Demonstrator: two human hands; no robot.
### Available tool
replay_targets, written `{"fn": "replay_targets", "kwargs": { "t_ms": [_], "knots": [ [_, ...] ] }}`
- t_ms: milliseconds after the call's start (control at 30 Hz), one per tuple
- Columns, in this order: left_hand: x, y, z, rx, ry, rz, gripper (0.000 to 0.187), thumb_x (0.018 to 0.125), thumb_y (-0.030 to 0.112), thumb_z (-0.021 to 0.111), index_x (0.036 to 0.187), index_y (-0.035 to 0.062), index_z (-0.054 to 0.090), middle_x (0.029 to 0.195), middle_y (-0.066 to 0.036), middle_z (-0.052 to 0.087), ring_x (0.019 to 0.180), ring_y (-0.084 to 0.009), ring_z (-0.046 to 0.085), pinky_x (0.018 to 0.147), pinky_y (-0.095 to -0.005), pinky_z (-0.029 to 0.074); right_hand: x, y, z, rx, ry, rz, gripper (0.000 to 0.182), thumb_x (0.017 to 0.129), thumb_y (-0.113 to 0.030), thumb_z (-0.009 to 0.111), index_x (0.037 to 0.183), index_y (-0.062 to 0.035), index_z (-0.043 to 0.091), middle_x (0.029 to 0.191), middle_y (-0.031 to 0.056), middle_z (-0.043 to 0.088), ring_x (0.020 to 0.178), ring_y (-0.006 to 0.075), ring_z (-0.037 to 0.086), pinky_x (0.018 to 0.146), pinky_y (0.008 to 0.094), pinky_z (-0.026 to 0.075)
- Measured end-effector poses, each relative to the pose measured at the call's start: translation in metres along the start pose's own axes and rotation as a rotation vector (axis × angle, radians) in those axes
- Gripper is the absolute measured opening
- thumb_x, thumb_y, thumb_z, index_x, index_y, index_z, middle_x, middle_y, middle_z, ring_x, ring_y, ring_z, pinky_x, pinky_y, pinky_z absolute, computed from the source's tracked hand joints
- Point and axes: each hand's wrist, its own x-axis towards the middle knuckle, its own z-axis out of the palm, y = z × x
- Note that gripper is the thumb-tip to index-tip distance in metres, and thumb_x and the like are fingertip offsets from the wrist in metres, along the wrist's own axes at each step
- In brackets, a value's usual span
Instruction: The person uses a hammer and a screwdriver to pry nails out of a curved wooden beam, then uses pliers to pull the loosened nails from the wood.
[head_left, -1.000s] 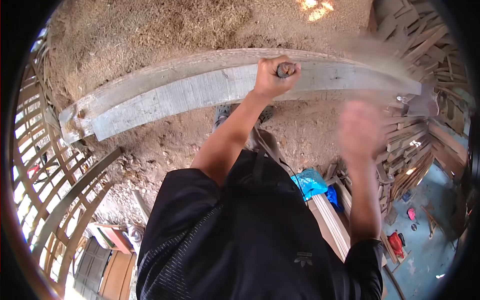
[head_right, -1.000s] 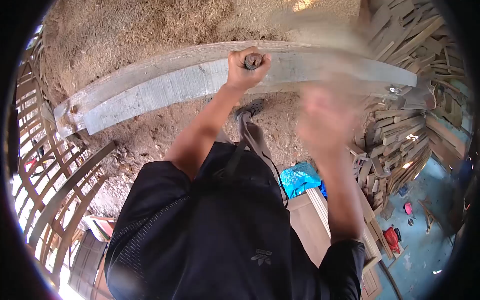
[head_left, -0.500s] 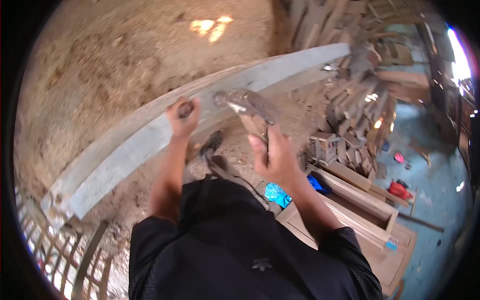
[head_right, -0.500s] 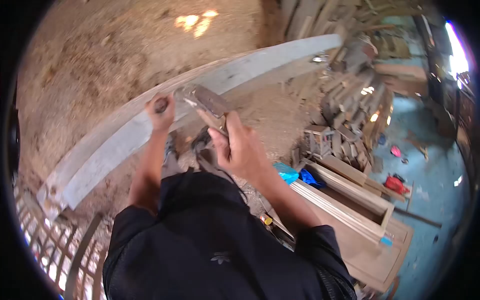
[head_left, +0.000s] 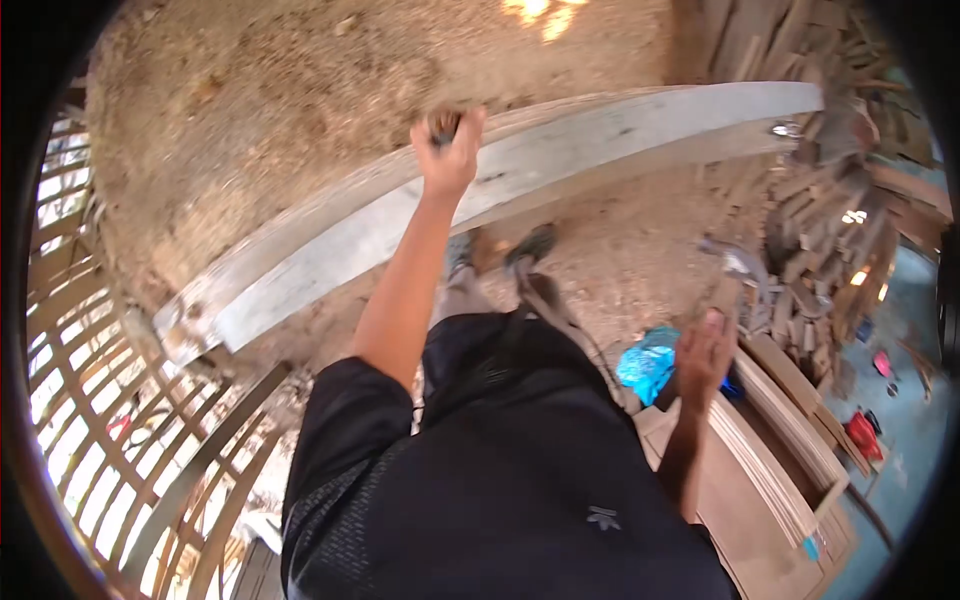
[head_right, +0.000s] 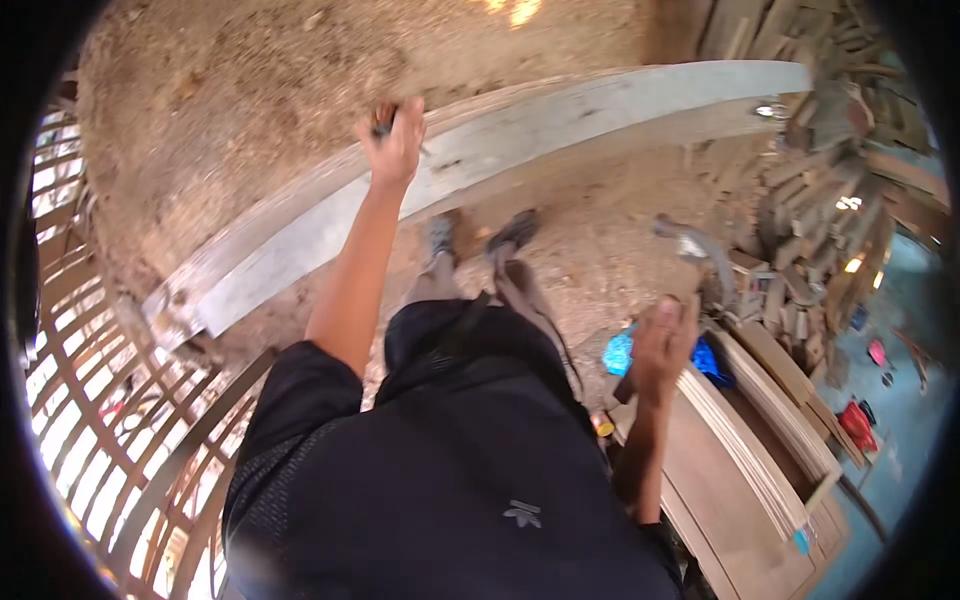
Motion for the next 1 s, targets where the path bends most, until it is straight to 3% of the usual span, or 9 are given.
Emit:
{"fn": "replay_targets", "kwargs": {
  "t_ms": [33,67,133,667,767,833,1000],
  "knots": [
    [0.009,0.019,0.0,-0.13,0.022,-0.059,0.027,0.089,0.003,0.064,0.068,0.0051,0.047,0.055,0.002,0.041,0.048,-0.0082,0.036,0.045,-0.0279,0.029,-0.006,-0.013,0.018,-0.003,0.074,-0.083,0.044,0.107,-0.031,0.049,0.143,-0.008,0.04,0.067,0.0,0.042,0.046,0.0067,0.038,0.039,0.0208,0.032],
    [0.013,0.029,0.002,-0.106,0.022,-0.064,0.027,0.089,0.003,0.064,0.068,0.0051,0.047,0.055,0.002,0.041,0.048,-0.0082,0.036,0.045,-0.0279,0.029,-0.008,-0.027,0.023,-0.031,0.026,-0.122,0.024,0.108,-0.031,0.044,0.11,-0.0074,0.047,0.063,-0.004,0.038,0.047,0.0039,0.036,0.039,0.0203,0.029],
    [0.015,0.037,0.009,-0.19,0.104,-0.191,0.02,0.09,0.007,0.063,0.076,0.0081,0.05,0.055,0.001,0.039,0.045,-0.0095,0.038,0.042,-0.027,0.03,-0.012,-0.038,0.025,-0.021,-0.026,-0.094,0.026,0.109,-0.033,0.042,0.11,-0.0073,0.047,0.063,-0.0036,0.037,0.045,0.0038,0.034,0.038,0.0204,0.028],
    [-0.005,-0.008,0.006,-0.202,0.04,-0.102,0.023,0.087,0.003,0.065,0.072,0.0074,0.048,0.054,0.001,0.041,0.046,-0.0091,0.039,0.043,-0.0268,0.032,-0.016,-0.033,0.026,-0.084,-0.059,-0.083,0.024,0.109,-0.031,0.041,0.108,-0.0071,0.046,0.064,-0.0039,0.038,0.046,0.0028,0.034,0.038,0.0207,0.028],
    [-0.005,-0.009,0.008,-0.15,0.079,-0.132,0.027,0.087,0.003,0.065,0.069,0.0076,0.046,0.054,0.002,0.042,0.046,-0.0084,0.039,0.044,-0.0263,0.033,-0.015,-0.034,0.028,-0.125,-0.055,-0.083,0.029,0.109,-0.032,0.04,0.114,-0.0054,0.048,0.063,-0.0014,0.038,0.046,0.0055,0.034,0.04,0.0222,0.03],
    [-0.005,-0.018,0.006,-0.046,0.007,-0.039,0.027,0.087,0.002,0.065,0.067,0.0074,0.048,0.055,0.001,0.046,0.047,-0.0068,0.041,0.044,-0.0253,0.033,-0.014,-0.034,0.029,-0.127,-0.058,-0.068,0.029,0.11,-0.033,0.039,0.116,-0.0056,0.048,0.064,-0.0014,0.038,0.046,0.0052,0.035,0.04,0.0221,0.03],
    [-0.008,-0.021,0.013,0.149,-0.078,0.037,0.025,0.086,0.002,0.066,0.065,0.0076,0.053,0.055,0.003,0.051,0.047,-0.0041,0.042,0.043,-0.0239,0.031,-0.002,-0.042,0.048,-0.087,-0.134,-0.111,0.023,0.109,-0.027,0.042,0.11,-0.0047,0.047,0.065,-0.0031,0.042,0.047,0.003,0.035,0.04,0.0204,0.029]
  ]
}}
